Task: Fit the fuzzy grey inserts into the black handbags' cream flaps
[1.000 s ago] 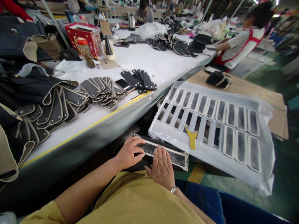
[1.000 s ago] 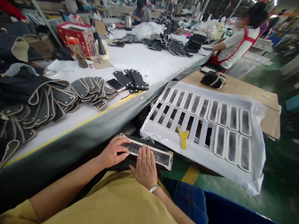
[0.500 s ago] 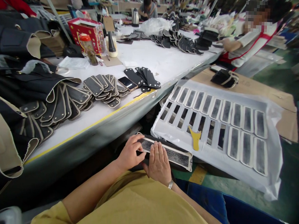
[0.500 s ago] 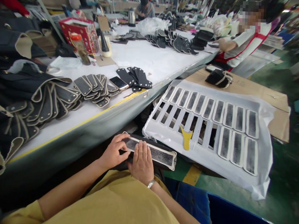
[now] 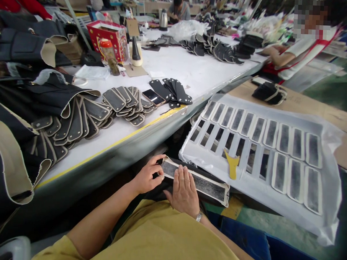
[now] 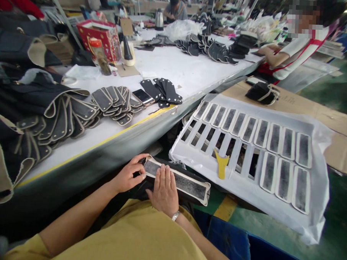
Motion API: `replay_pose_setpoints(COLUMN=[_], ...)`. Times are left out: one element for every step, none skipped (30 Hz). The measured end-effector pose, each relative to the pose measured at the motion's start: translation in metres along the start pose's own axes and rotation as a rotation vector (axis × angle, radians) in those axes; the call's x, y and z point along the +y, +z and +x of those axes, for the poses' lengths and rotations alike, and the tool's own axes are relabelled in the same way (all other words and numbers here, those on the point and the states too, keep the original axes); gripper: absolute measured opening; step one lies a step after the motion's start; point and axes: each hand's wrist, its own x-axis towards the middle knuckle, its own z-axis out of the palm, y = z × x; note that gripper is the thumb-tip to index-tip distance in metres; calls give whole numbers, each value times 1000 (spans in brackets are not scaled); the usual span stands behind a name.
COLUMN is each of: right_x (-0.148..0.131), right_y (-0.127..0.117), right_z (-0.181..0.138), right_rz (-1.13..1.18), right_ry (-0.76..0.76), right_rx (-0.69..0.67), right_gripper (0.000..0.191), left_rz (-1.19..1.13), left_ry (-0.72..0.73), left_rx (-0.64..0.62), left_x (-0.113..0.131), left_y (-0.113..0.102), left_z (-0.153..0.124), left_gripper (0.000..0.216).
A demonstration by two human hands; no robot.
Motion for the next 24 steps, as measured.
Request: replay_pose_setpoints(right_x=[-1, -2, -3, -5, -6, -7, -8, -8, -8, -8, -8, -8, -8, -8, -8, -8, -9, -9, -10, -10, -11, -12, -13, -15], right_y=[0, 1, 1, 2, 2, 3, 4, 4, 4, 4, 4, 4, 4, 4, 4, 4, 3, 3, 3, 4, 4, 4, 5, 5], right_z=[2, 3, 5, 7, 9, 10, 11, 12, 13, 14, 14, 15, 15, 16, 16, 17, 18, 19, 20, 22, 23, 26, 28, 31], right_rz=[3, 8, 16, 24, 31, 38, 42, 44, 44, 44, 44, 45, 47, 50, 54, 58, 62, 65, 67, 68, 70, 73, 76, 80], right_ry=[-2, 0, 1, 3, 5, 6, 4, 1, -1, -2, -5, -12, -20, -29, -39, -46, -49, -48, -47, -47, -48, -53, -59, -64], right_rx=[-4, -8, -15, -23, -32, -42, -52, -60, -68, -73, -77, -80, -82, -83, -82, -83, -83, -84, -85, -86, -87, -88, -91, -96], right_gripper=[77, 77, 78, 79, 80, 81, 82, 82, 83, 83, 83, 83, 82, 82, 81, 81, 81, 81, 80, 80, 79, 78, 77, 76], left_rz=[-15, -25, -31, -34, -34, -34, -32, -32, -33, -36, -41, -46, -48, -47, -42, -34, -25, -17, -10, -3, 4, 13, 20, 26], left_ry=[-3, -4, -5, -6, -9, -11, -13, -14, -15, -17, -15, -8, 3, 17, 30, 39, 41, 37, 30, 25, 23, 23, 26, 28], left_rx=[-6, -9, -11, -11, -9, -8, -9, -10, -6, 1, 5, 2, -9, -27, -45, -57, -58, -47, -34, -21, -9, 0, 10, 18], left_x=[0, -1, -1, -2, -2, -3, -3, -4, -5, -6, -7, -8, -9, -10, -11, -11, -12, -12, -11, -11, -10, -10, -10, -10], left_y=[0, -1, -1, -1, -1, -2, -2, -2, -3, -5, -7, -9, -11, -12, -14, -15, -15, -14, -13, -12, -11, -9, -8, -6], left_z=[0, 1, 1, 1, 1, 1, 0, 0, -1, -1, -2, -2, -3, -3, -3, -2, -2, -1, -1, 0, 1, 1, 2, 3], left_gripper=[7, 7, 7, 7, 7, 7, 7, 7, 7, 8, 10, 11, 12, 11, 9, 8, 7, 8, 9, 10, 11, 12, 12, 12])
